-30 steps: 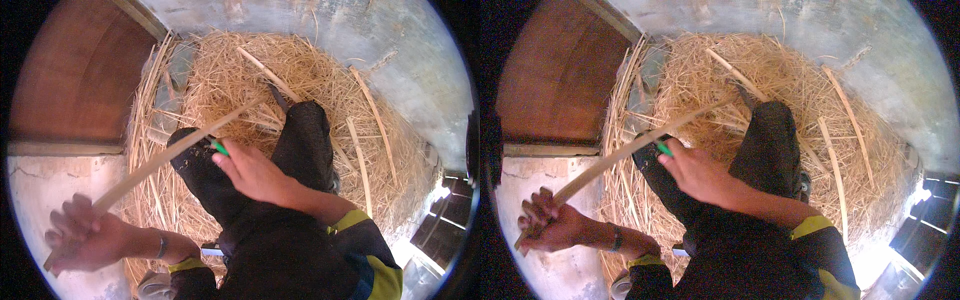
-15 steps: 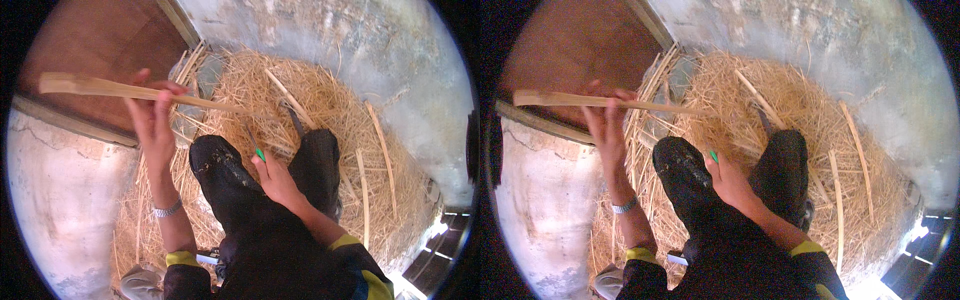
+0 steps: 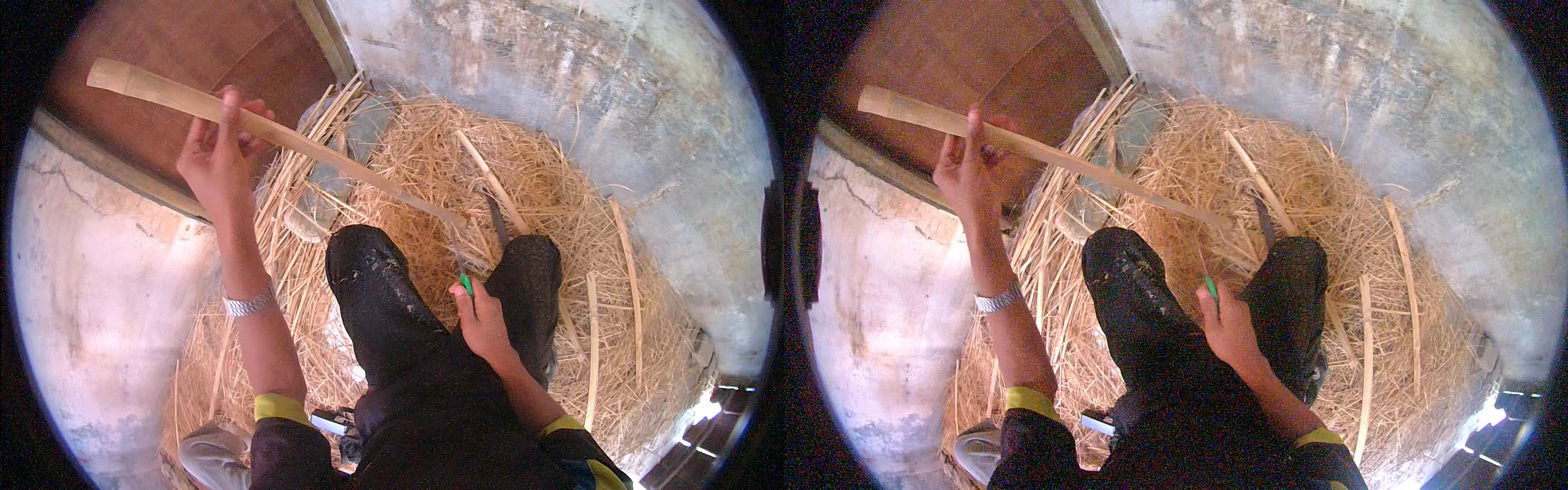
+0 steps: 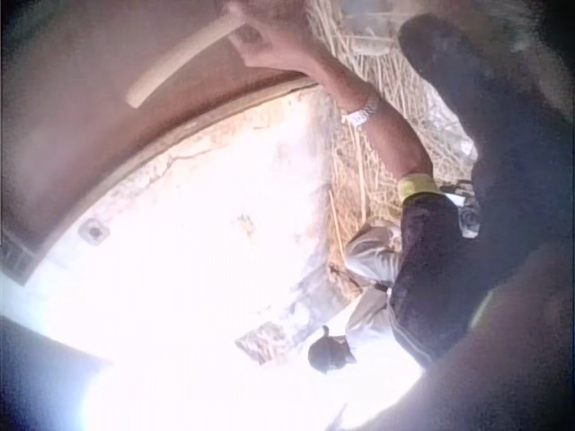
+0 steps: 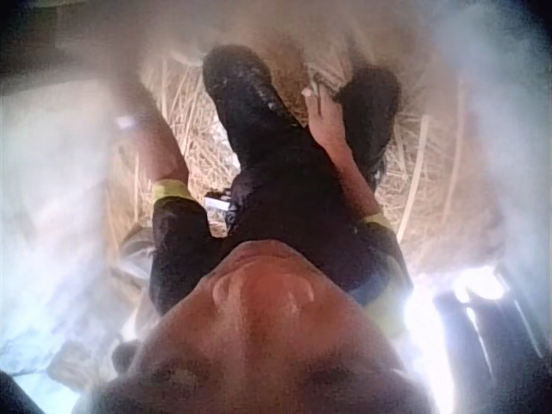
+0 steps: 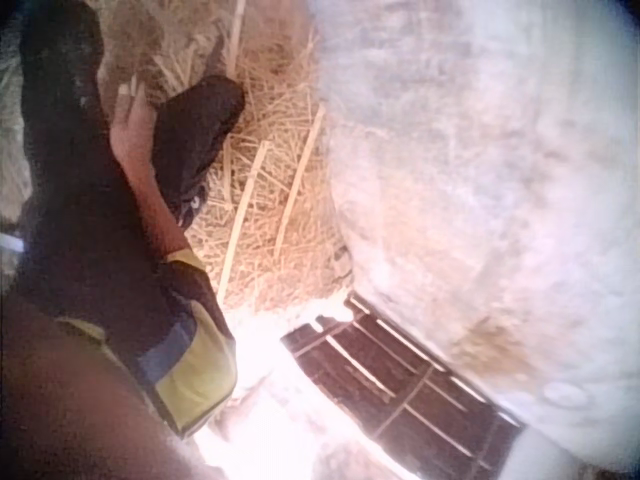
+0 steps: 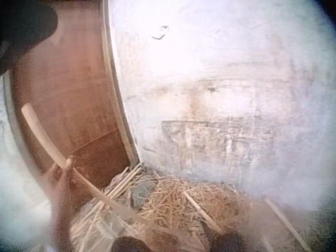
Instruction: The person sits on a straw-covered floor and uses a green utility knife to shave thin strips from a long bamboo stick. They hold the stick with their left hand and repeatedly scrape the blade along its length to remove the outer layer, creating a pile of shavings.
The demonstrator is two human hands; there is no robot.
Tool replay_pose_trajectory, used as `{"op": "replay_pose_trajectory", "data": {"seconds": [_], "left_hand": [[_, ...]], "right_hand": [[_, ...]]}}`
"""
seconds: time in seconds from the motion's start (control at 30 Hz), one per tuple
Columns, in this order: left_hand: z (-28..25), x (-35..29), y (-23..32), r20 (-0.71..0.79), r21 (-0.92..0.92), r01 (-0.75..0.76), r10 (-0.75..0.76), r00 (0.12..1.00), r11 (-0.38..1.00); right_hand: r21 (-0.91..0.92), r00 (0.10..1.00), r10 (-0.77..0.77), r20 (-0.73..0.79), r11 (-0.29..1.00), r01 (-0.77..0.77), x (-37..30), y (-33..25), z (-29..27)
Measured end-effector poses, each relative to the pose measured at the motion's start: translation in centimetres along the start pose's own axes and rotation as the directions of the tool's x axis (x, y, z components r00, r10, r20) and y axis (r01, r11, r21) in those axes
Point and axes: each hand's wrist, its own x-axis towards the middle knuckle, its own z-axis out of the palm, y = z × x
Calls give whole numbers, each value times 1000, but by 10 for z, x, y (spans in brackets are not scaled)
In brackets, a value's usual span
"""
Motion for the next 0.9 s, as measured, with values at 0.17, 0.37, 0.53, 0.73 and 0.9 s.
{"op": "replay_pose_trajectory", "data": {"seconds": [0.17, 0.37, 0.53, 0.73, 0.9], "left_hand": [[-14, 26, 7, -49, -57, -123, 120, 992, 991], [-31, 42, 14, -130, 54, -275, 280, 951, 960], [-38, 42, 21, -364, 23, -375, 358, 860, 927], [-46, 21, 39, -398, -16, -461, 417, 817, 888], [-25, 11, 64, -378, 184, -398, 438, 816, 899]], "right_hand": [[-70, 998, -38, -53, 997, 34, -2, 18, 8], [-14, 999, -12, 48, 1000, 12, -4, -5, 6], [-34, 996, -86, 9, 996, 87, -3, 0, 13], [45, 994, -93, 60, 995, 90, -1, 0, 15], [118, 995, -87, 44, 990, 82, 3, 4, 8]]}}
